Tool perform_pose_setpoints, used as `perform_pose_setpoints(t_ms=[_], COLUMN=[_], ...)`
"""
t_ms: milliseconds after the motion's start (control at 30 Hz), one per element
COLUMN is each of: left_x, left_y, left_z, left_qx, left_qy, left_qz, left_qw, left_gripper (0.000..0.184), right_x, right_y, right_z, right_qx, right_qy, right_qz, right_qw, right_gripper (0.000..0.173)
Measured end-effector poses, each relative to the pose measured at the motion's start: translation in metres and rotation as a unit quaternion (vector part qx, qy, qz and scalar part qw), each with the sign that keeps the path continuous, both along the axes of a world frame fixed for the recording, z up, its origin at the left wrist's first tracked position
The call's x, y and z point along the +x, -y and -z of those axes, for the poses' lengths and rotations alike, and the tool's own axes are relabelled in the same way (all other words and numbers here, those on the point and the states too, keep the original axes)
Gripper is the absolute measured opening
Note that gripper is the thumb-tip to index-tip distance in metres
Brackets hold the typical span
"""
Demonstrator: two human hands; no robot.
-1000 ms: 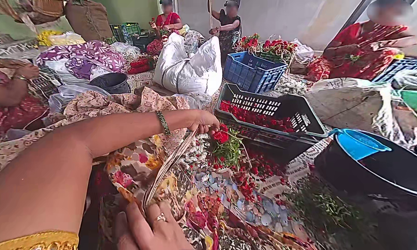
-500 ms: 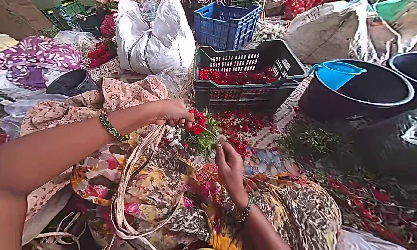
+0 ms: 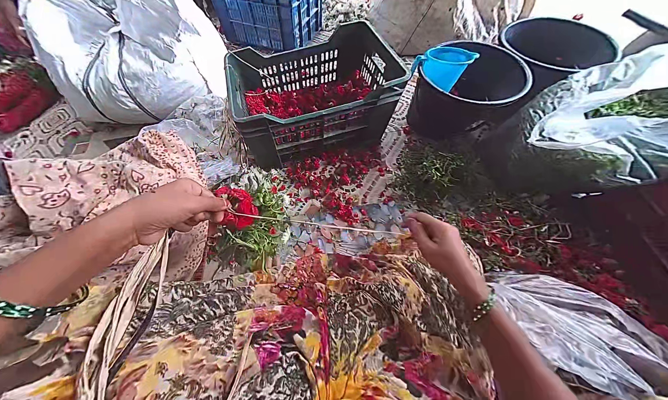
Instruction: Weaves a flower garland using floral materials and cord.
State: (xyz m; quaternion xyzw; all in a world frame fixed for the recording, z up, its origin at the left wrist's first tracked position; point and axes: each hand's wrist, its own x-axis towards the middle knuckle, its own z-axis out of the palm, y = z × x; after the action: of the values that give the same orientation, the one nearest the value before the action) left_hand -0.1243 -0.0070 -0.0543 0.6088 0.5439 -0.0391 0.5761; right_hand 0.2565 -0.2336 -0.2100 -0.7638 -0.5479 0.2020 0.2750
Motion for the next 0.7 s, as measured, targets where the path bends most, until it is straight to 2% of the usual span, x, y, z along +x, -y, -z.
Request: perform_pose_setpoints(t_ms=[33, 67, 100, 133, 167, 233, 300, 367, 433, 500, 567, 633, 700], left_x=[0.0, 0.001, 0.003, 0.006, 0.008, 0.011, 0.012, 0.007, 0.004, 0.003, 0.0, -0.004, -0.003], left_y=[-0.001, -0.002, -0.003, -0.004, -0.005, -0.007, -0.007, -0.009, -0.013, -0.013, -0.015, -0.019, -0.021], left_z=[-0.001, -0.002, -0.002, -0.002, -0.001, 0.005, 0.01, 0.019, 0.021, 0.014, 0.012, 0.013, 0.012], left_qx=[-0.011, -0.02, -0.022, -0.022, -0.02, -0.022, -0.022, -0.01, -0.015, -0.017, -0.014, -0.006, 0.0], left_qy=[0.011, 0.016, 0.011, 0.002, -0.008, -0.021, -0.022, -0.005, 0.004, 0.003, 0.008, 0.014, 0.012], left_qz=[-0.01, -0.014, -0.009, 0.001, 0.016, 0.05, 0.08, 0.102, 0.126, 0.134, 0.134, 0.138, 0.138], left_qw=[1.0, 1.0, 1.0, 1.0, 1.0, 0.998, 0.996, 0.995, 0.992, 0.991, 0.991, 0.99, 0.99], left_gripper=[0.043, 0.042, 0.042, 0.042, 0.041, 0.041, 0.041, 0.039, 0.037, 0.038, 0.038, 0.037, 0.037], right_x=[0.028, 0.047, 0.06, 0.065, 0.066, 0.058, 0.034, 0.002, -0.021, -0.029, -0.021, -0.005, 0.014], right_y=[0.0, -0.005, -0.013, -0.024, -0.039, -0.083, -0.131, -0.166, -0.186, -0.191, -0.19, -0.19, -0.188], right_z=[-0.004, -0.002, 0.005, 0.015, 0.026, 0.058, 0.098, 0.136, 0.171, 0.198, 0.207, 0.197, 0.175], right_qx=[-0.141, -0.271, -0.354, -0.39, -0.383, -0.304, -0.202, -0.145, -0.139, -0.132, -0.092, -0.023, -0.04], right_qy=[0.075, 0.125, 0.155, 0.174, 0.177, 0.14, 0.08, 0.074, 0.111, 0.136, 0.108, 0.003, -0.093], right_qz=[0.009, 0.002, -0.015, -0.04, -0.071, -0.145, -0.201, -0.221, -0.225, -0.229, -0.21, -0.157, -0.127], right_qw=[0.987, 0.954, 0.922, 0.903, 0.904, 0.931, 0.955, 0.961, 0.958, 0.955, 0.967, 0.987, 0.987], right_gripper=[0.032, 0.031, 0.03, 0.03, 0.032, 0.033, 0.032, 0.037, 0.042, 0.039, 0.034, 0.02, 0.017])
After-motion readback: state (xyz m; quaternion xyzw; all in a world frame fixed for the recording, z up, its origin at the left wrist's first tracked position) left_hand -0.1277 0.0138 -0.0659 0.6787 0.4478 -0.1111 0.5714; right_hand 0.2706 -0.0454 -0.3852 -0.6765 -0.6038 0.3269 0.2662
